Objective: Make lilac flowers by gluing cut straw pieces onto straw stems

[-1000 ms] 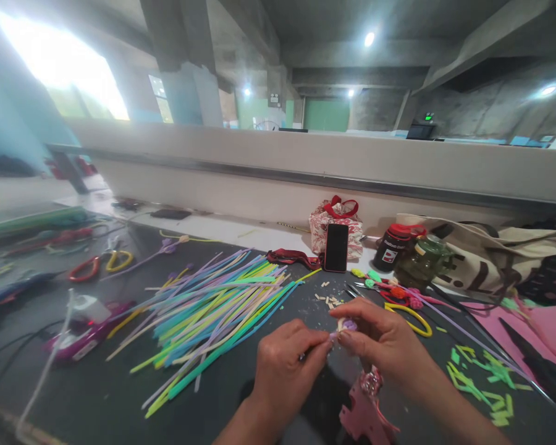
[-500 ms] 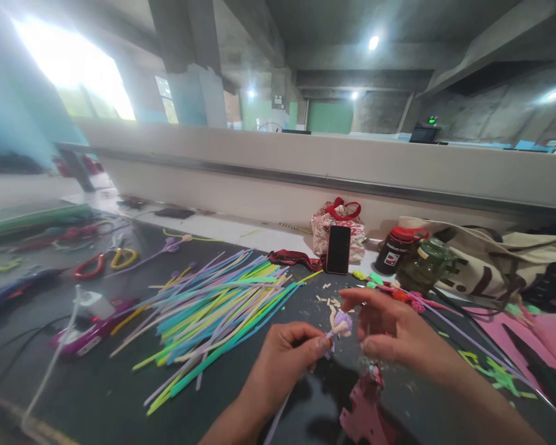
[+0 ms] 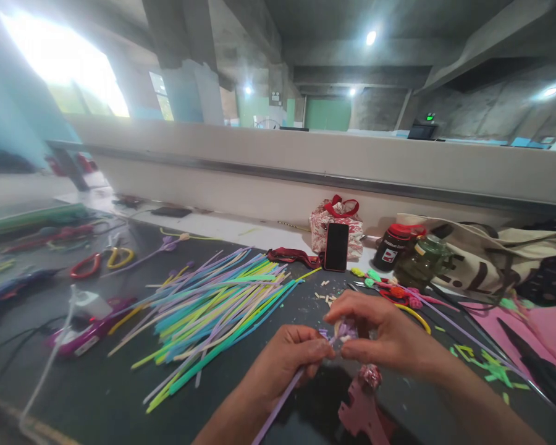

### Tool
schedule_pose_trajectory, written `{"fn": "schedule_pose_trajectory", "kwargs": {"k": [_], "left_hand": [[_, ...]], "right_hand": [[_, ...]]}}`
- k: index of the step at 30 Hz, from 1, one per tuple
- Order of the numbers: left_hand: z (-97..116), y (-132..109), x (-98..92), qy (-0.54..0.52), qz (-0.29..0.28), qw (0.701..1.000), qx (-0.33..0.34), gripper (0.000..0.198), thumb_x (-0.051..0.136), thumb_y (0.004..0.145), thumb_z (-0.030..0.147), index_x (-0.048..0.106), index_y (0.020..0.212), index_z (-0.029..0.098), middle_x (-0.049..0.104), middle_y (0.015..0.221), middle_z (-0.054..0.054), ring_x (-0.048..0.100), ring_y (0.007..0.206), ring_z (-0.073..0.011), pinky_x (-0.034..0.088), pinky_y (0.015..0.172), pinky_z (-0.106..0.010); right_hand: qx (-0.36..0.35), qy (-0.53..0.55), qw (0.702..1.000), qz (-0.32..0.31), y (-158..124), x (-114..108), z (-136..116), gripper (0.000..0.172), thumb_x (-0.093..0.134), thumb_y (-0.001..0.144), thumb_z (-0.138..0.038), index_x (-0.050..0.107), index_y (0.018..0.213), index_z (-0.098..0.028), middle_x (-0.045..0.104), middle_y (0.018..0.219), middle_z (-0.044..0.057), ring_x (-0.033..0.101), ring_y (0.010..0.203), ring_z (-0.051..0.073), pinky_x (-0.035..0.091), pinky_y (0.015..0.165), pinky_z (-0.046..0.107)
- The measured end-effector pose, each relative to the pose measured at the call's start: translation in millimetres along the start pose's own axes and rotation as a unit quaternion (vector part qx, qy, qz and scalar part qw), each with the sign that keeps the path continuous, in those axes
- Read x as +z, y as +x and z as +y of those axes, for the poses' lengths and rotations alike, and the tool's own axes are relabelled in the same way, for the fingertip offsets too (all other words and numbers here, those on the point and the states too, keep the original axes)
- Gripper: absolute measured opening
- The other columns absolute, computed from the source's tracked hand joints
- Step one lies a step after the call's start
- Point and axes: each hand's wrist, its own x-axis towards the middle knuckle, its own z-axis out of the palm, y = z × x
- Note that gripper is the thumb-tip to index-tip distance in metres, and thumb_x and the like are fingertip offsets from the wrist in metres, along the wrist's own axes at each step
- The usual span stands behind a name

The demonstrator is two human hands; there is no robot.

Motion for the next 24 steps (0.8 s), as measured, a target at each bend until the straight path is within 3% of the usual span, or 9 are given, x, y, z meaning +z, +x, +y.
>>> {"fn": "schedule_pose_trajectory", "kwargs": {"k": [14, 18, 20, 22, 24], "left_hand": [[-4, 1, 1.2, -0.018, -0.027, 0.999, 0.003, 0.03, 0.068, 0.063, 0.04, 0.059, 0.06, 0.012, 0.043, 0.036, 0.006, 0.026, 0.029, -0.0019, 0.011, 0.033, -0.018], [-5, 2, -1.7, -0.023, -0.017, 0.999, 0.014, 0.031, 0.067, 0.065, 0.041, 0.059, 0.061, 0.012, 0.048, 0.039, 0.004, 0.029, 0.03, -0.0019, 0.013, 0.033, -0.017], [-4, 1, -2.9, -0.059, -0.004, 0.998, 0.019, 0.03, 0.067, 0.066, 0.041, 0.059, 0.062, 0.012, 0.05, 0.041, 0.003, 0.032, 0.032, -0.0024, 0.015, 0.035, -0.017], [-3, 0, -3.4, -0.104, 0.005, 0.994, 0.034, 0.029, 0.067, 0.066, 0.039, 0.058, 0.062, 0.012, 0.052, 0.044, 0.001, 0.038, 0.037, -0.0037, 0.021, 0.037, -0.016], [-1, -1, -3.1, -0.142, -0.003, 0.988, 0.062, 0.029, 0.068, 0.066, 0.038, 0.058, 0.061, 0.012, 0.052, 0.047, 0.0, 0.043, 0.043, -0.0058, 0.026, 0.041, -0.016]], "right_hand": [[0.02, 0.015, 1.0, 0.019, 4, 5, 0, 0.014, 0.059, 0.073, -0.017, 0.063, 0.086, -0.019, 0.054, 0.079, 0.0, 0.048, 0.064, 0.011, 0.038, 0.057, 0.023], [0.03, 0.023, 0.999, 0.019, 2, -3, 0, 0.041, 0.068, 0.067, -0.027, 0.058, 0.107, -0.024, 0.056, 0.092, 0.001, 0.053, 0.071, 0.013, 0.04, 0.059, 0.023], [0.039, 0.071, 0.995, 0.061, -2, -7, 2, 0.049, 0.066, 0.069, -0.033, 0.051, 0.116, -0.026, 0.055, 0.102, 0.003, 0.055, 0.072, 0.013, 0.042, 0.057, 0.023], [0.067, 0.131, 0.978, 0.148, -8, -4, 7, 0.039, 0.06, 0.075, -0.038, 0.054, 0.11, -0.024, 0.057, 0.099, 0.004, 0.054, 0.065, 0.012, 0.042, 0.052, 0.022], [0.114, 0.165, 0.953, 0.228, -15, 5, 13, 0.028, 0.056, 0.077, -0.04, 0.059, 0.097, -0.021, 0.06, 0.084, 0.003, 0.051, 0.054, 0.01, 0.041, 0.048, 0.021]]}}
